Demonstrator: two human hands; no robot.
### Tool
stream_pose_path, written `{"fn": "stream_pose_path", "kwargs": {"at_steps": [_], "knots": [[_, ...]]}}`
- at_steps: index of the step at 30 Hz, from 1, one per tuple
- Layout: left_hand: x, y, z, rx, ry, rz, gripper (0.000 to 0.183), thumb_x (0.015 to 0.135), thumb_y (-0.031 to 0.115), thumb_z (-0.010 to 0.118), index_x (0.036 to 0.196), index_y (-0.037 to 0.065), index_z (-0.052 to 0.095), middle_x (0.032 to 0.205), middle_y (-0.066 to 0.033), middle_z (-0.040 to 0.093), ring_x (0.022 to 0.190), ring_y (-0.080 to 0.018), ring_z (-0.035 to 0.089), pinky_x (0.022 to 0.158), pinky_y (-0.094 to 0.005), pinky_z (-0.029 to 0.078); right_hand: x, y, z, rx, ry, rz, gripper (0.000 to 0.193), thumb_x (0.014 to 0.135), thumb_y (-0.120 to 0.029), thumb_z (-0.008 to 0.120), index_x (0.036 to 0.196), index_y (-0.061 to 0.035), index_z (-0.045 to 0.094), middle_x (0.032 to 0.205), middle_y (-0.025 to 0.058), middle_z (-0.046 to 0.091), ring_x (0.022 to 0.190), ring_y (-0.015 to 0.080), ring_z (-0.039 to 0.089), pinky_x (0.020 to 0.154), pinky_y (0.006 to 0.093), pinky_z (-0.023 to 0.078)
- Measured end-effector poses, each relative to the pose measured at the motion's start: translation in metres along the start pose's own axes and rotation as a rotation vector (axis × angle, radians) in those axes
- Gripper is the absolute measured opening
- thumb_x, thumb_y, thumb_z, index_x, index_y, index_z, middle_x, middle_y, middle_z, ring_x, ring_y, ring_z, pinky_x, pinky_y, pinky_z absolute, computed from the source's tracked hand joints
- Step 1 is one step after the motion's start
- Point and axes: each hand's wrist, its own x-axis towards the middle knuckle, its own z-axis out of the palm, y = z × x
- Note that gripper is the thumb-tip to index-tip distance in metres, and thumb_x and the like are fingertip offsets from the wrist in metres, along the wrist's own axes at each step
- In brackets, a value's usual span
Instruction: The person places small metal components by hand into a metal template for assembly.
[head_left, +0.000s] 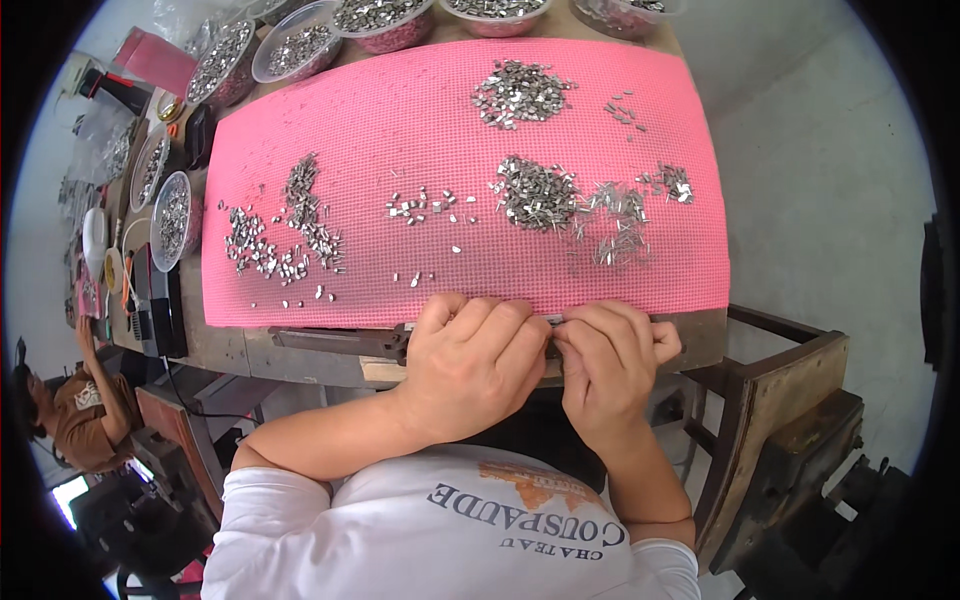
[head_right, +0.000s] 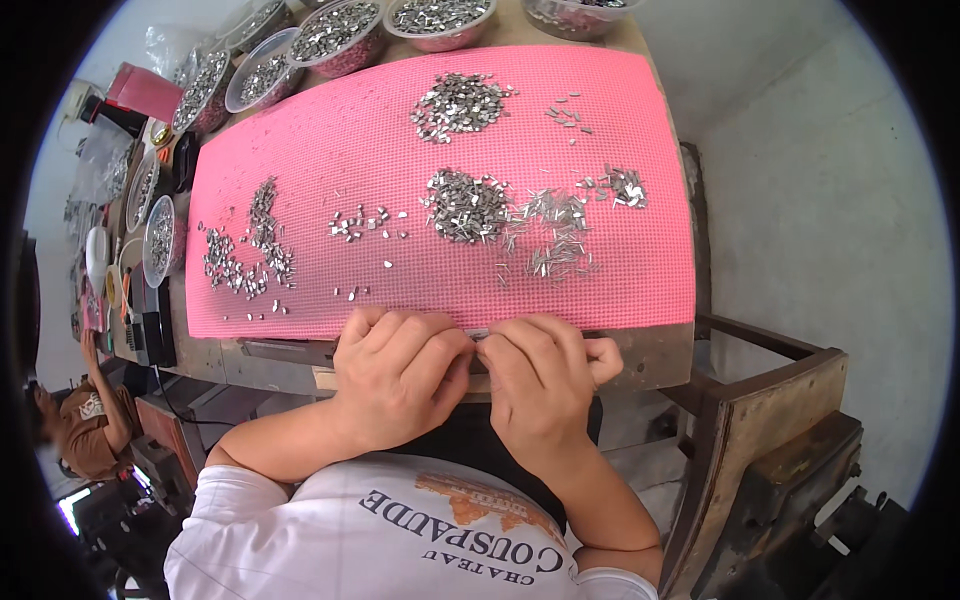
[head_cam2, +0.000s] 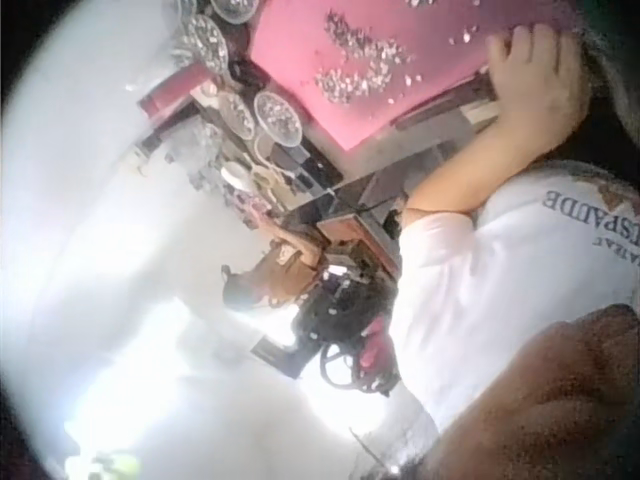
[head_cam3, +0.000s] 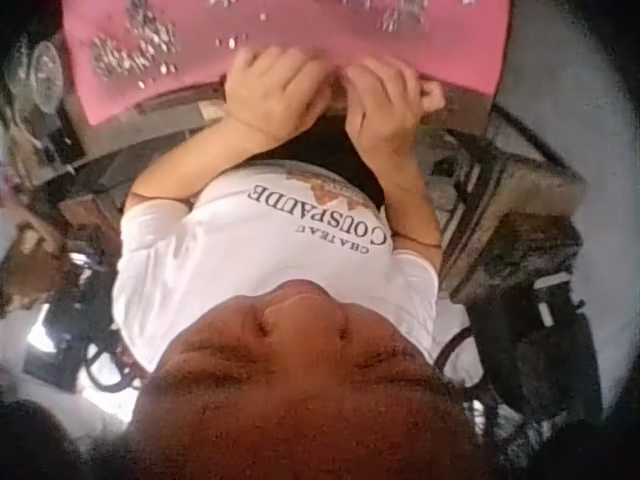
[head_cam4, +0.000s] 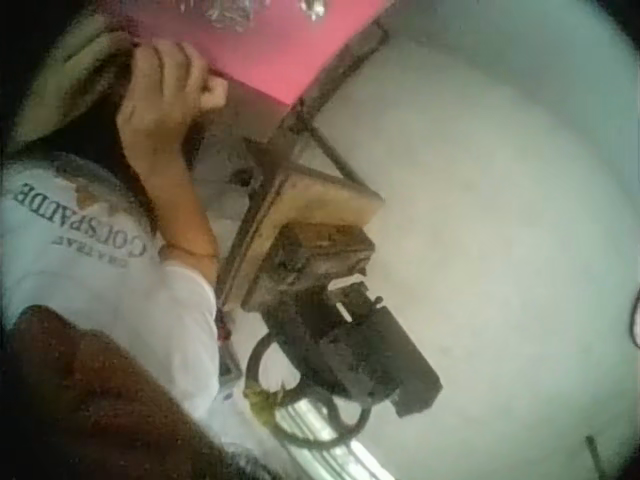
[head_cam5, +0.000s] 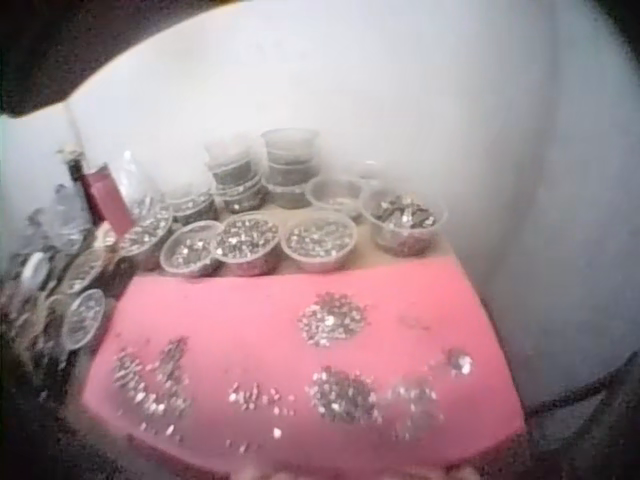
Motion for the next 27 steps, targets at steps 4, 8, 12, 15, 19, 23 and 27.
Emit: {"fn": "stream_pose_path", "kwargs": {"at_steps": [4, 8, 12, 15, 19, 23, 27], "knots": [[0.0, 0.001, 0.0, -0.004, 0.017, -0.024, 0.026, 0.073, 0.012, 0.08, 0.098, 0.012, 0.071, 0.096, 0.0003, 0.068, 0.078, -0.0169, 0.063, 0.074, -0.0344, 0.043, 0.002, 0.001, -0.006, 0.021, -0.011, -0.014, 0.019, 0.079, -0.006, 0.079, 0.098, -0.0111, 0.076, 0.103, -0.0017, 0.075, 0.097, 0.0183, 0.069, 0.09, 0.0413, 0.03], [-0.001, -0.003, 0.0, -0.034, 0.022, -0.016, 0.024, 0.073, 0.012, 0.08, 0.096, 0.012, 0.072, 0.097, 0.0004, 0.069, 0.079, -0.0163, 0.064, 0.074, -0.0343, 0.043, 0.003, 0.0, -0.009, 0.031, -0.024, 0.014, 0.018, 0.079, -0.007, 0.081, 0.097, -0.0113, 0.077, 0.104, -0.0013, 0.076, 0.097, 0.018, 0.07, 0.092, 0.0406, 0.031], [-0.003, -0.005, 0.0, -0.051, 0.083, 0.013, 0.02, 0.078, 0.015, 0.075, 0.097, 0.009, 0.073, 0.094, -0.0009, 0.067, 0.079, -0.0168, 0.062, 0.073, -0.0348, 0.045, 0.01, -0.002, -0.012, 0.09, -0.052, 0.048, 0.019, 0.079, -0.007, 0.081, 0.098, -0.0113, 0.077, 0.103, -0.0014, 0.076, 0.097, 0.0184, 0.07, 0.092, 0.04, 0.031], [-0.003, -0.01, -0.007, -0.183, 0.064, -0.042, 0.021, 0.076, 0.012, 0.081, 0.096, 0.011, 0.076, 0.093, -0.0005, 0.071, 0.078, -0.0177, 0.066, 0.072, -0.0345, 0.046, 0.024, 0.0, -0.014, 0.061, -0.054, -0.012, 0.02, 0.08, -0.007, 0.081, 0.099, -0.0115, 0.075, 0.101, -0.0017, 0.075, 0.097, 0.0187, 0.07, 0.092, 0.041, 0.03], [0.009, -0.03, -0.028, -0.144, 0.058, -0.167, 0.022, 0.073, 0.011, 0.089, 0.092, 0.012, 0.078, 0.089, -0.0026, 0.074, 0.077, -0.0219, 0.069, 0.069, -0.0361, 0.048, 0.061, 0.004, -0.01, -0.046, -0.066, -0.156, 0.022, 0.078, -0.008, 0.08, 0.099, -0.0131, 0.074, 0.1, -0.0033, 0.073, 0.099, 0.0184, 0.068, 0.092, 0.0425, 0.03], [0.015, -0.051, -0.031, 0.003, 0.048, -0.272, 0.017, 0.076, 0.015, 0.087, 0.088, 0.011, 0.076, 0.081, -0.0045, 0.067, 0.076, -0.0277, 0.065, 0.067, -0.0405, 0.049, 0.102, 0.01, 0.019, -0.028, -0.076, -0.308, 0.016, 0.078, -0.01, 0.076, 0.093, -0.0152, 0.073, 0.097, -0.0055, 0.069, 0.106, 0.0172, 0.063, 0.095, 0.0479, 0.029], [0.019, -0.057, -0.03, 0.008, -0.023, -0.321, 0.014, 0.079, 0.018, 0.084, 0.085, 0.011, 0.074, 0.081, -0.0044, 0.064, 0.078, -0.0273, 0.065, 0.069, -0.0404, 0.048, 0.13, 0.018, 0.042, -0.061, -0.215, -0.399, 0.01, 0.083, -0.014, 0.079, 0.092, -0.0164, 0.075, 0.096, -0.0057, 0.07, 0.106, 0.0185, 0.062, 0.096, 0.0479, 0.029]]}}
